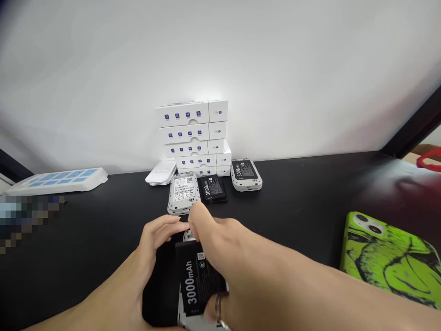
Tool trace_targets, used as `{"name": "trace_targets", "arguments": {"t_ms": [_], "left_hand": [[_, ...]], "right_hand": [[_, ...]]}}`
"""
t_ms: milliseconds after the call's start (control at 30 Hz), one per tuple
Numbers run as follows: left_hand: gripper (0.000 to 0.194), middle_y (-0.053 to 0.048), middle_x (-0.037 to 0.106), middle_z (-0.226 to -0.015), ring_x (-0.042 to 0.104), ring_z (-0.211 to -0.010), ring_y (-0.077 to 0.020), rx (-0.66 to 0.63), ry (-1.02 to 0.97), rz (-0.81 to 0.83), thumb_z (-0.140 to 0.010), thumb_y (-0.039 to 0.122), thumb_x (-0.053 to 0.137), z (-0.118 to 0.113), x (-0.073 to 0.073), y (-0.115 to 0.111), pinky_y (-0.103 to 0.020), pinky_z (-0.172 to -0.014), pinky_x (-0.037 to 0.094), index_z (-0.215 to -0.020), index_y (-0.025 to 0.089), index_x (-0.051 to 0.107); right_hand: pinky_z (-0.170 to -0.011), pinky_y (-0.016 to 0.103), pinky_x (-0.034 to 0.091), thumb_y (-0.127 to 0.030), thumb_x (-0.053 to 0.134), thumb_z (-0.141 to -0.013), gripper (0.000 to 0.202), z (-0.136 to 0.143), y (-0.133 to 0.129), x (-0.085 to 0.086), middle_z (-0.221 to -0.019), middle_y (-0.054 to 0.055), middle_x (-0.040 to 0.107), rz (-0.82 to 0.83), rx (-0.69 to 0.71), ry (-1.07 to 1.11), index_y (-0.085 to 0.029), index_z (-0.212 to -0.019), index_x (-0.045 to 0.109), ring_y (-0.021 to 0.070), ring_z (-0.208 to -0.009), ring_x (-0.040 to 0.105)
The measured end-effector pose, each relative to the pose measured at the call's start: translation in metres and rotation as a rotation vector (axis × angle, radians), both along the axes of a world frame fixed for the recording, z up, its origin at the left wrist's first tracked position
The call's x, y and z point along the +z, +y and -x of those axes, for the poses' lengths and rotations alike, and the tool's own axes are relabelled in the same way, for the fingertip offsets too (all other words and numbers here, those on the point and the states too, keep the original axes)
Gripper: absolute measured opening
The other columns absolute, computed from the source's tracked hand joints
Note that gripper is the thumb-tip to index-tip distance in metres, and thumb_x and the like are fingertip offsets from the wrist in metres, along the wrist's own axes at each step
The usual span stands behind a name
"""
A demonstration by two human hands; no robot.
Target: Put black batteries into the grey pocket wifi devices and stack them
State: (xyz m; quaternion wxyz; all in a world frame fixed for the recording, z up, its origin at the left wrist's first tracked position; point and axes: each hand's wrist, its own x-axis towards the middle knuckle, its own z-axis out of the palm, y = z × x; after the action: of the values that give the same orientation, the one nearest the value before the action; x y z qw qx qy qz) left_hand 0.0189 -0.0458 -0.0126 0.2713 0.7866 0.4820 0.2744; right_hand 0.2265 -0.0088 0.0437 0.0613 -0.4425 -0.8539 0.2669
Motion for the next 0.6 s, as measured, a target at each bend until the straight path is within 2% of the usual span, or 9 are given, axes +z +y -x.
{"name": "trace_targets", "arguments": {"t_ms": [67,133,200,267,367,467,533,600], "left_hand": [[0.102,-0.014,0.032,-0.144,0.051,-0.123,-0.0433,-0.006,0.006,0.009,-0.060,0.050,0.084,0.000,-0.002,0.000,-0.062,-0.089,0.053,-0.139,0.037,0.019],[0.107,-0.014,0.034,-0.144,0.048,-0.127,-0.0434,-0.001,-0.007,0.037,-0.060,0.051,0.084,0.000,-0.003,0.001,-0.064,-0.092,0.050,-0.139,0.038,0.013],[0.114,-0.016,0.037,-0.144,0.043,-0.131,-0.0437,0.007,-0.033,0.052,-0.059,0.053,0.085,0.000,-0.004,0.000,-0.067,-0.098,0.045,-0.140,0.038,0.006],[0.116,-0.017,0.037,-0.145,0.041,-0.133,-0.0444,0.008,-0.045,0.046,-0.059,0.053,0.086,0.000,-0.005,0.000,-0.069,-0.100,0.042,-0.141,0.037,0.005],[0.113,-0.017,0.040,-0.144,0.042,-0.133,-0.0447,0.001,-0.040,0.034,-0.059,0.047,0.087,0.001,-0.004,-0.001,-0.069,-0.100,0.042,-0.139,0.038,0.008],[0.113,-0.017,0.040,-0.144,0.041,-0.134,-0.0437,-0.004,-0.050,0.051,-0.058,0.043,0.089,0.000,-0.003,-0.002,-0.069,-0.102,0.040,-0.138,0.038,0.009],[0.112,-0.016,0.038,-0.146,0.038,-0.136,-0.0430,-0.005,-0.047,0.080,-0.058,0.042,0.089,-0.001,-0.001,-0.002,-0.070,-0.105,0.036,-0.136,0.038,0.009],[0.110,-0.014,0.037,-0.146,0.034,-0.139,-0.0421,-0.001,-0.041,0.106,-0.058,0.042,0.089,-0.002,0.001,-0.002,-0.072,-0.106,0.032,-0.135,0.039,0.011]], "right_hand": [[-0.049,0.027,0.046,-0.010,0.070,-0.059,0.051,-0.006,0.007,0.004,-0.075,-0.004,0.060,0.170,0.003,0.080,-0.029,-0.101,0.048,0.0161,-0.056,0.059],[-0.050,0.025,0.048,-0.012,0.069,-0.064,0.055,-0.012,0.023,0.009,-0.073,-0.006,0.062,0.341,0.056,0.231,-0.030,-0.111,0.046,0.0155,-0.058,0.062],[-0.053,0.024,0.051,-0.017,0.070,-0.071,0.051,-0.018,0.043,0.015,-0.073,-0.006,0.064,0.438,0.065,0.390,-0.029,-0.114,0.045,0.0152,-0.063,0.064],[-0.054,0.026,0.054,-0.024,0.068,-0.079,0.037,-0.023,0.062,0.021,-0.073,-0.004,0.064,0.436,-0.023,0.484,-0.027,-0.110,0.048,0.0150,-0.062,0.064],[-0.056,0.033,0.060,-0.034,0.066,-0.084,0.017,-0.027,0.080,0.025,-0.075,0.001,0.065,0.363,-0.182,0.561,-0.021,-0.093,0.058,0.0156,-0.057,0.065],[-0.072,0.038,0.064,-0.039,0.070,-0.081,0.022,-0.028,0.087,0.017,-0.096,0.008,0.067,0.311,-0.263,0.593,-0.017,-0.083,0.066,0.0195,-0.071,0.071],[-0.083,0.040,0.062,-0.037,0.073,-0.078,0.023,-0.027,0.088,0.009,-0.105,0.010,0.068,0.277,-0.287,0.571,-0.018,-0.090,0.069,0.0226,-0.082,0.072],[-0.086,0.042,0.060,-0.035,0.075,-0.076,0.032,-0.026,0.088,0.002,-0.098,0.009,0.072,0.217,-0.263,0.509,-0.019,-0.102,0.068,0.0241,-0.084,0.072]]}}
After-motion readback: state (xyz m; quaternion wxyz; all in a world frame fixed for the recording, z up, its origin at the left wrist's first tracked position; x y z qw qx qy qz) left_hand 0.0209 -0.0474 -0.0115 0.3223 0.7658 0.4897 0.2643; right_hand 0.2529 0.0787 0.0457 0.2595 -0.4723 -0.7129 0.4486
